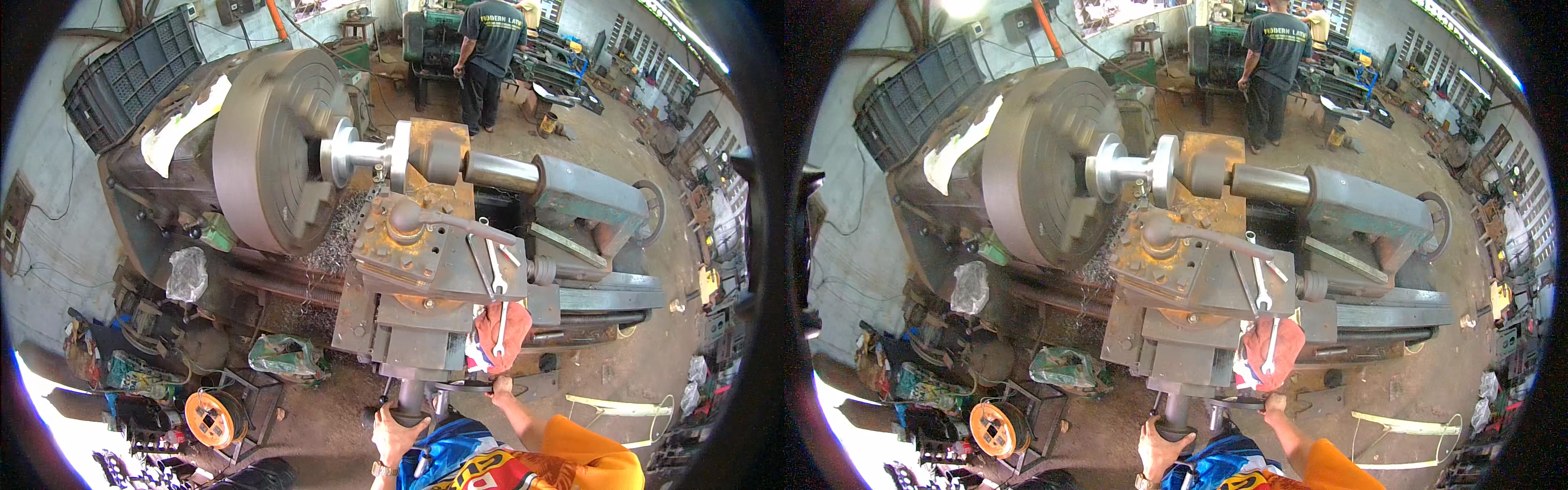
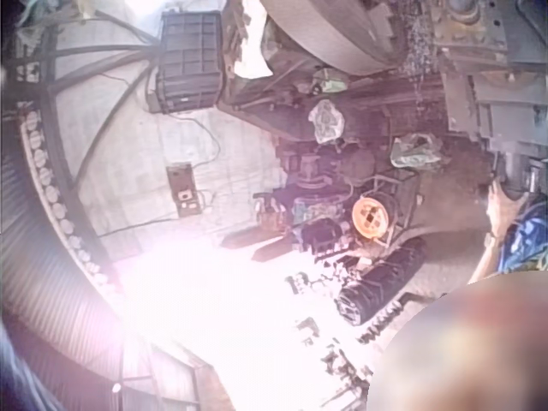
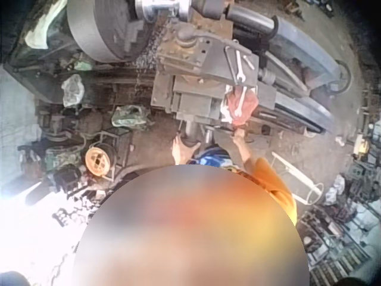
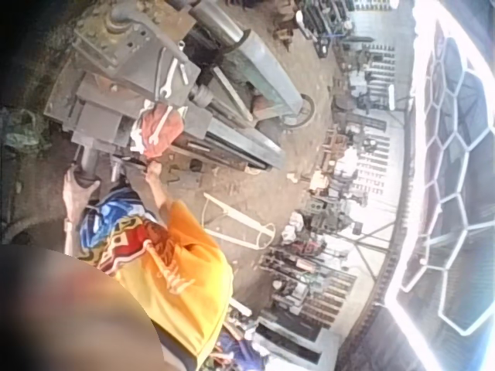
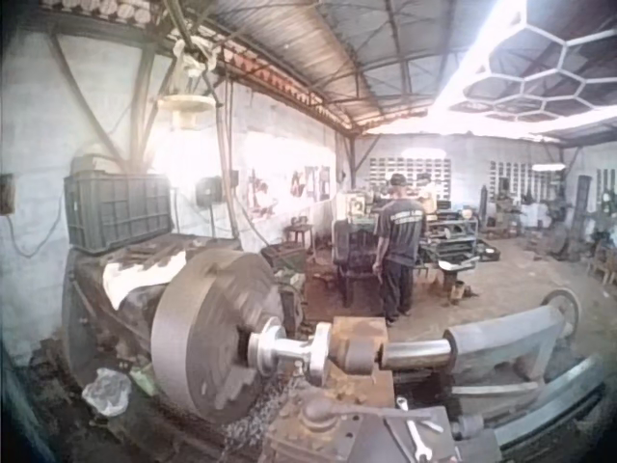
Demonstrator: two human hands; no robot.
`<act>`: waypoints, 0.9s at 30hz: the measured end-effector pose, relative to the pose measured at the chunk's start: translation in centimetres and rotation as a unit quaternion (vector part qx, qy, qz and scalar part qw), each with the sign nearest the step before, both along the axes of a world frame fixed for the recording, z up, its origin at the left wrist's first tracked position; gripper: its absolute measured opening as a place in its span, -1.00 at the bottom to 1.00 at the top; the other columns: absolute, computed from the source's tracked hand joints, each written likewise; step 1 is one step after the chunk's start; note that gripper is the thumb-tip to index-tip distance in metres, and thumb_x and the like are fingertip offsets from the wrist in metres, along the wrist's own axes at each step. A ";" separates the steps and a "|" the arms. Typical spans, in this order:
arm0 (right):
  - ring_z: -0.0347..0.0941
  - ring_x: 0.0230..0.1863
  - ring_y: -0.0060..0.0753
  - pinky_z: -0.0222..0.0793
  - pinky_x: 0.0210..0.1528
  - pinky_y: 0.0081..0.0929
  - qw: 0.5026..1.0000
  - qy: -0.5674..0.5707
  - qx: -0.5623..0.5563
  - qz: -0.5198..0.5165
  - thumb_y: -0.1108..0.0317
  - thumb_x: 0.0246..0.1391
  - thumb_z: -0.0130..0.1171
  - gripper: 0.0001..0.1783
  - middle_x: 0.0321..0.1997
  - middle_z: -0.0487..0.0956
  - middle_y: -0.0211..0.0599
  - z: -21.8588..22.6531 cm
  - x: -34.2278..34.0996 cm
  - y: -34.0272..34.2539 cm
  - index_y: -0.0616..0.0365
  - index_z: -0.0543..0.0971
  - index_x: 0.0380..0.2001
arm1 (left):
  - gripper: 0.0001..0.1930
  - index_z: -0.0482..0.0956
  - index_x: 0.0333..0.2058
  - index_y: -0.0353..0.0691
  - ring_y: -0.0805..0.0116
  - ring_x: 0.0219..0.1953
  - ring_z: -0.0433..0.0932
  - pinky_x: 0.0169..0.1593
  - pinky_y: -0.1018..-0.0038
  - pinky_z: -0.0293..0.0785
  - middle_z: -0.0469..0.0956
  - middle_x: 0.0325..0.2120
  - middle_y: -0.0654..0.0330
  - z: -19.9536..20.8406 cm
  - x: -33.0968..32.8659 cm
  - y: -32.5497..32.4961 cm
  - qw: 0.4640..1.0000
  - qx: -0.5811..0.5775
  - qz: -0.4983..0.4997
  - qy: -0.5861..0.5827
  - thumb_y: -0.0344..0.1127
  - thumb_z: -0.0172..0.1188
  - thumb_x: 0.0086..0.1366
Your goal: The person operates a metal lathe, turning a cylindrical workpiece while adjusting the machine controls and using a ruler to measure the part. They then remove the finished piece from the chuck.
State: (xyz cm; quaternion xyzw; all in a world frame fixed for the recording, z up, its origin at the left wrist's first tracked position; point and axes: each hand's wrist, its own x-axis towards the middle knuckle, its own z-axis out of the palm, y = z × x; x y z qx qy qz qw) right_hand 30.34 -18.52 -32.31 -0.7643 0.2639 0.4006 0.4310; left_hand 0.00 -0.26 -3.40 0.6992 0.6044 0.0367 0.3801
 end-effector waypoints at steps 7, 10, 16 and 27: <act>0.60 -0.54 -0.12 0.45 -0.69 -0.21 0.975 -0.137 -0.039 0.171 0.33 0.15 0.23 -0.79 -0.37 0.65 -0.12 2.3 -0.5 0.4 0.30 0.66 -0.32 | 0.03 0.38 0.15 -0.21 -0.05 0.09 0.51 0.12 0.13 0.51 0.49 0.02 -0.07 -0.2 -0.1 0.0 1.000 -0.008 0.004 0.008 0.24 0.59 -0.25; 0.61 -0.55 -0.16 0.45 -0.72 -0.22 0.983 -0.107 0.007 0.149 0.39 0.17 0.21 -0.79 -0.43 0.63 -0.11 3.1 -0.3 0.7 0.34 0.65 -0.44 | 0.04 0.39 0.15 -0.23 -0.06 0.09 0.51 0.11 0.13 0.51 0.49 0.02 -0.07 -0.2 -0.1 0.0 1.000 -0.005 0.001 -0.005 0.26 0.58 -0.25; 0.63 -0.54 -0.48 0.56 -0.66 -0.37 0.966 -0.135 -0.095 0.198 0.37 0.17 0.20 -0.84 -0.42 0.71 -0.37 4.2 -0.6 1.0 0.14 0.72 -0.40 | 0.04 0.40 0.13 -0.27 -0.07 0.06 0.51 0.12 0.12 0.49 0.50 -0.01 -0.09 0.2 0.0 -0.1 1.000 0.007 0.015 -0.009 0.27 0.59 -0.25; 0.44 -0.50 -0.06 0.42 -0.59 -0.18 0.993 -0.092 0.051 0.048 0.27 0.22 -0.04 -0.83 -0.34 0.51 -0.15 5.0 1.8 -0.6 0.08 0.49 -0.30 | 0.02 0.41 0.12 -0.26 -0.06 0.06 0.49 0.16 0.14 0.43 0.49 -0.06 -0.07 0.5 -0.7 0.3 0.999 -0.013 0.027 -0.027 0.24 0.56 -0.25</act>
